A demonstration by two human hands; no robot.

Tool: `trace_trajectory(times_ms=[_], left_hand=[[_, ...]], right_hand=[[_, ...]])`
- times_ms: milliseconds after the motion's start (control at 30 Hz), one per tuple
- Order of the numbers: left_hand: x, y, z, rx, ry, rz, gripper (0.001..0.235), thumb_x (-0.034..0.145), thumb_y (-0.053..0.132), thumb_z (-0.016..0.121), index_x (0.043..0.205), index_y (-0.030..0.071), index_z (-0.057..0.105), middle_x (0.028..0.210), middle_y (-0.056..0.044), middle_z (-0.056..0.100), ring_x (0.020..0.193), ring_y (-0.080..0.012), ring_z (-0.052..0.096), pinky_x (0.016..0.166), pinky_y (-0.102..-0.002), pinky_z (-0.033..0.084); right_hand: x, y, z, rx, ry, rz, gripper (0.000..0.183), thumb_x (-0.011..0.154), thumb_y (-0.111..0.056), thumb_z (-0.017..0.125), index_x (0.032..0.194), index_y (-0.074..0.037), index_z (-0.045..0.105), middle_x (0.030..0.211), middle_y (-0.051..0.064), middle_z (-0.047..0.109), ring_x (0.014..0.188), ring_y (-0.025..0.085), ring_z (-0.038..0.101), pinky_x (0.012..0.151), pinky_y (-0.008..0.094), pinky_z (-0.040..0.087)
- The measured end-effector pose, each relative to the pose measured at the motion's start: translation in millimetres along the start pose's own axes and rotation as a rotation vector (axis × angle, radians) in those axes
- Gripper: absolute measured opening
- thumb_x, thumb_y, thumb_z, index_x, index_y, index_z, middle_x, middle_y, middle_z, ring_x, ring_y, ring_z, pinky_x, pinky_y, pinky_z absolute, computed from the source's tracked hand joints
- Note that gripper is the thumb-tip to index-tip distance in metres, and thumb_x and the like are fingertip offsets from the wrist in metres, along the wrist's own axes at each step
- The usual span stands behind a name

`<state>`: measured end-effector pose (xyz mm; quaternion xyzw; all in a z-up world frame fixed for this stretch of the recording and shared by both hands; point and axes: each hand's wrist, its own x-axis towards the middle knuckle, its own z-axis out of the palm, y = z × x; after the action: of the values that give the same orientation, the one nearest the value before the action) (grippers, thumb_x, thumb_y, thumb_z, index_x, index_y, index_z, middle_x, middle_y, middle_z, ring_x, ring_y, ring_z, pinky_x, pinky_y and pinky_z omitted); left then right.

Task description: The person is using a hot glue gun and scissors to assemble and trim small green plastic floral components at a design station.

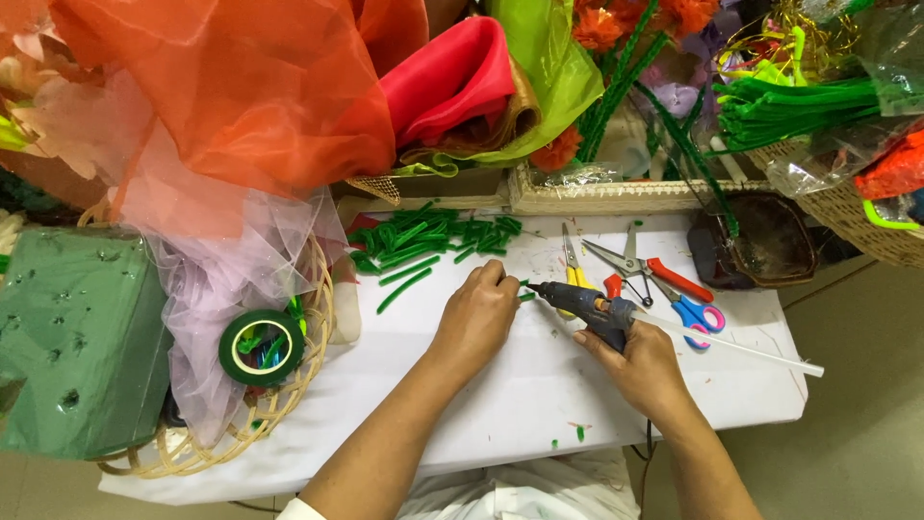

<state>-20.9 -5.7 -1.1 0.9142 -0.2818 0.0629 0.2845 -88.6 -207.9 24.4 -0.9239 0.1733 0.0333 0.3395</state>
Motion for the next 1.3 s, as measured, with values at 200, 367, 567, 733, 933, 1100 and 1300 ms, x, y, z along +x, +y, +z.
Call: trace_trajectory(times_ms=[200,367,567,733,933,1100,1300], left_hand=[[-1.0,1.0,-0.9,-0.011,-0.017,-0.015,0.006,0.079,0.002,0.07,0.084,-0.001,0.067,0.079,-0.01,0.056,0.071,-0.0206,0.062,0.062,-0.028,0.055],[-0.5,-0.3,0.1,-0.007,-0.007,-0.003,0.007,0.079,0.002,0.07,0.085,-0.001,0.067,0.079,-0.011,0.056,0.072,-0.0212,0.062,0.062,-0.028,0.055],[-0.8,-1.8,4.0,-0.014,0.0,-0.004,0.007,0.079,0.002,0.07,0.084,-0.001,0.067,0.078,-0.012,0.056,0.072,-0.022,0.062,0.062,-0.029,0.055],[-1.2,0.3,1.2,-0.018,0.007,-0.006,0.006,0.079,0.002,0.07,0.083,-0.001,0.066,0.078,-0.012,0.056,0.072,-0.0226,0.062,0.063,-0.029,0.056],[-2.2,-0.8,4.7,-0.017,0.004,-0.007,0.005,0.08,0.002,0.07,0.083,-0.001,0.066,0.078,-0.012,0.055,0.073,-0.0226,0.062,0.063,-0.029,0.056],[-1.4,2.0,0.3,-0.004,-0.001,-0.009,0.004,0.081,0.002,0.069,0.083,-0.001,0.067,0.077,-0.012,0.056,0.073,-0.0214,0.062,0.064,-0.028,0.055],[-2.7,3.6,-1.8,0.0,-0.007,-0.008,0.004,0.082,0.002,0.069,0.084,-0.001,0.068,0.077,-0.011,0.056,0.073,-0.0201,0.062,0.064,-0.027,0.055]], right_hand=[[-1.7,-6.2,3.4,-0.048,0.013,-0.015,0.026,0.079,-0.027,0.076,0.081,0.0,0.074,0.065,0.02,0.067,0.063,0.033,0.062,0.057,0.037,0.045],[-1.2,-4.7,6.6,-0.065,0.031,-0.034,0.029,0.08,-0.028,0.074,0.078,0.001,0.071,0.062,0.019,0.065,0.061,0.032,0.06,0.057,0.037,0.045],[0.9,-2.8,8.1,-0.094,0.051,-0.049,0.032,0.081,-0.029,0.073,0.076,0.002,0.068,0.06,0.02,0.063,0.059,0.034,0.06,0.056,0.038,0.045],[-3.4,-16.3,5.2,-0.118,0.055,-0.06,0.034,0.082,-0.03,0.072,0.073,0.002,0.067,0.059,0.019,0.062,0.058,0.034,0.059,0.057,0.038,0.045],[1.6,-3.7,10.9,-0.111,0.069,-0.062,0.033,0.082,-0.03,0.072,0.073,0.001,0.067,0.058,0.018,0.062,0.057,0.031,0.058,0.057,0.037,0.045],[3.8,-3.5,11.9,-0.127,0.075,-0.078,0.031,0.084,-0.03,0.071,0.083,0.001,0.068,0.066,0.02,0.065,0.063,0.035,0.062,0.059,0.039,0.047],[-3.7,-16.0,7.4,-0.144,0.083,-0.083,0.032,0.083,-0.029,0.071,0.089,0.002,0.069,0.072,0.02,0.066,0.069,0.036,0.064,0.063,0.041,0.05]])
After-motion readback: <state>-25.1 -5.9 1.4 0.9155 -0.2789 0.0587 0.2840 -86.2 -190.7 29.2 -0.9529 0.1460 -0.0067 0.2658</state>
